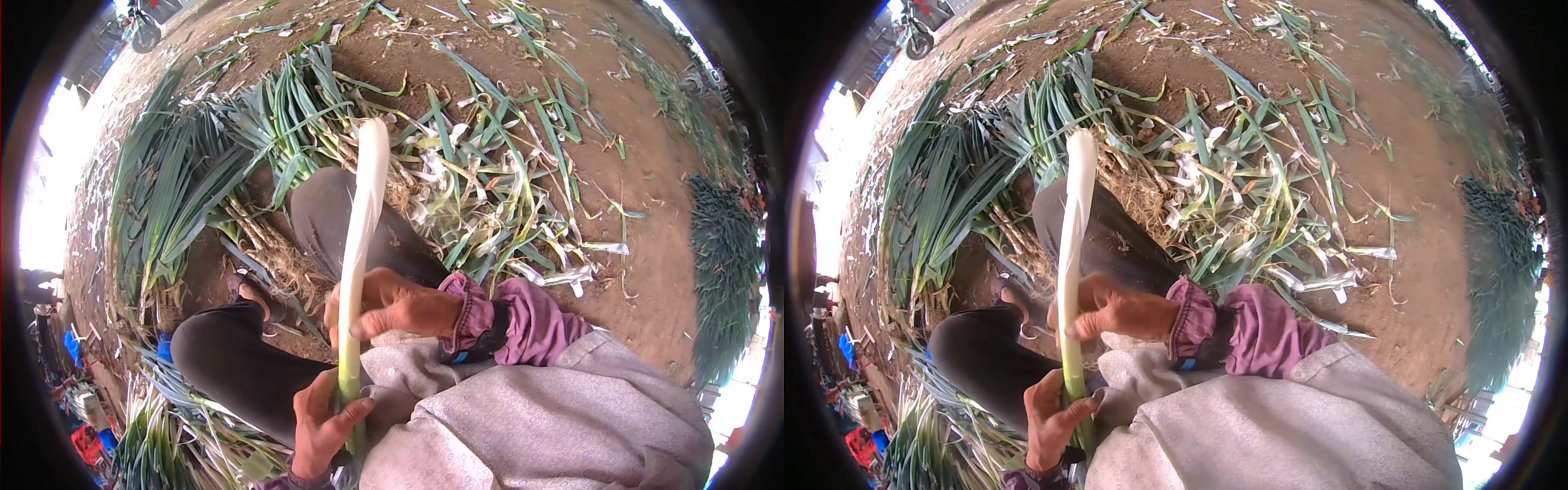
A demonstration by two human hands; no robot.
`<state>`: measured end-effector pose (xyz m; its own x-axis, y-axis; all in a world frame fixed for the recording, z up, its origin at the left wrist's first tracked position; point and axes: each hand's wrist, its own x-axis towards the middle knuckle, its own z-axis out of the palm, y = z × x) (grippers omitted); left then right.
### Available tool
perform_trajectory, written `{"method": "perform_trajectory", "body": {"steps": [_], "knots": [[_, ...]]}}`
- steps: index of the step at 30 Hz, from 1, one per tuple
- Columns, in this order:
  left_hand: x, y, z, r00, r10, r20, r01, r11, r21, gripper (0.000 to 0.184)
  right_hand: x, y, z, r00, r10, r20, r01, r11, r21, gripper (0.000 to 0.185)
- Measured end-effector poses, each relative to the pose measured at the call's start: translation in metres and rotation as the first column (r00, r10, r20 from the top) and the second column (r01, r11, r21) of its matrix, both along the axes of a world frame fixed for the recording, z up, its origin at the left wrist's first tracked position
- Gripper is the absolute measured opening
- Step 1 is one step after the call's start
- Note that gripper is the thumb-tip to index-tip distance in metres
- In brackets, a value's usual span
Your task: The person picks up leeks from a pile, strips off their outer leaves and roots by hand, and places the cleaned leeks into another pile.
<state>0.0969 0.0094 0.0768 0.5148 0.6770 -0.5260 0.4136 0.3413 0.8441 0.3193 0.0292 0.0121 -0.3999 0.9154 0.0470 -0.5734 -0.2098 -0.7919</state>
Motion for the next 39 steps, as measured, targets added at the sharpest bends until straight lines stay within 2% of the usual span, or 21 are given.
{"method": "perform_trajectory", "body": {"steps": [3,5,9,10,12,16,19,22,25,27,29,31,32,34,36,38,39], "knots": [[-0.007,-0.008,-0.002,0.992,0.023,-0.121,0.006,0.972,0.234,0.034,0.016,0.008,-0.003,0.959,-0.27,0.084,0.272,0.962,-0.018,0.04],[-0.006,-0.008,0.001,0.982,0.023,-0.187,0.052,0.921,0.387,0.034,0.032,0.019,0.008,0.886,-0.424,0.185,0.421,0.905,0.058,0.032],[-0.004,-0.016,-0.009,0.959,0.051,-0.279,0.163,0.705,0.69,0.036,0.047,0.03,0.029,0.636,-0.695,0.335,0.616,0.719,0.321,0.03],[-0.006,-0.019,-0.014,0.953,0.068,-0.294,0.188,0.63,0.753,0.037,0.048,0.029,0.031,0.613,-0.695,0.375,0.614,0.718,0.327,0.03],[-0.005,-0.017,-0.011,0.964,0.048,-0.26,0.156,0.69,0.707,0.042,0.05,0.028,0.034,0.564,-0.692,0.451,0.608,0.718,0.34,0.031],[-0.01,-0.014,-0.009,0.962,0.015,-0.273,0.145,0.819,0.556,0.048,0.042,0.022,0.032,0.596,-0.68,0.428,0.679,0.711,0.183,0.035],[-0.011,-0.02,-0.018,0.933,0.046,-0.356,0.243,0.649,0.721,0.044,0.041,0.024,0.03,0.639,-0.691,0.338,0.685,0.711,0.157,0.036],[-0.008,-0.022,-0.014,0.917,0.061,-0.395,0.295,0.563,0.772,0.042,0.04,0.023,0.03,0.565,-0.729,0.387,0.71,0.668,0.222,0.036],[-0.009,-0.024,-0.014,0.94,0.089,-0.33,0.171,0.715,0.678,0.033,0.041,0.02,0.026,0.616,-0.732,0.29,0.741,0.664,0.102,0.039],[-0.012,-0.019,-0.008,0.973,0.063,-0.221,0.05,0.881,0.471,0.032,0.039,0.02,0.028,0.668,-0.721,0.187,0.731,0.682,0.018,0.036],[-0.015,-0.012,-0.005,0.99,0.094,-0.108,-0.061,0.96,0.272,0.033,0.038,0.02,0.024,0.714,-0.692,0.103,0.699,0.713,-0.053,0.034],[-0.019,-0.007,0.0,0.984,0.179,-0.01,-0.177,0.978,0.114,0.036,0.041,0.022,0.012,0.767,-0.64,0.035,0.64,0.761,-0.109,0.031],[-0.019,-0.004,0.0,0.953,0.289,0.089,-0.294,0.954,0.05,0.036,0.041,0.022,0.013,0.748,-0.654,0.109,0.662,0.728,-0.176,0.024],[-0.021,0.006,0.009,0.867,0.437,0.239,-0.438,0.897,-0.052,0.036,0.048,0.017,0.007,0.735,-0.665,0.131,0.675,0.7,-0.232,0.022],[-0.037,0.019,0.005,0.85,0.425,0.31,-0.449,0.893,0.006,0.045,0.06,0.008,0.012,0.674,-0.704,0.224,0.731,0.593,-0.337,0.018],[-0.045,0.025,0.002,0.755,0.509,0.414,-0.524,0.847,-0.086,0.047,0.106,-0.006,-0.038,0.732,-0.677,0.076,0.665,0.685,-0.299,0.017],[-0.053,0.028,-0.004,0.741,0.516,0.43,-0.5,0.851,-0.16,0.047,0.13,-0.011,-0.053,0.715,-0.684,-0.143,0.577,0.693,-0.432,0.018]]}}
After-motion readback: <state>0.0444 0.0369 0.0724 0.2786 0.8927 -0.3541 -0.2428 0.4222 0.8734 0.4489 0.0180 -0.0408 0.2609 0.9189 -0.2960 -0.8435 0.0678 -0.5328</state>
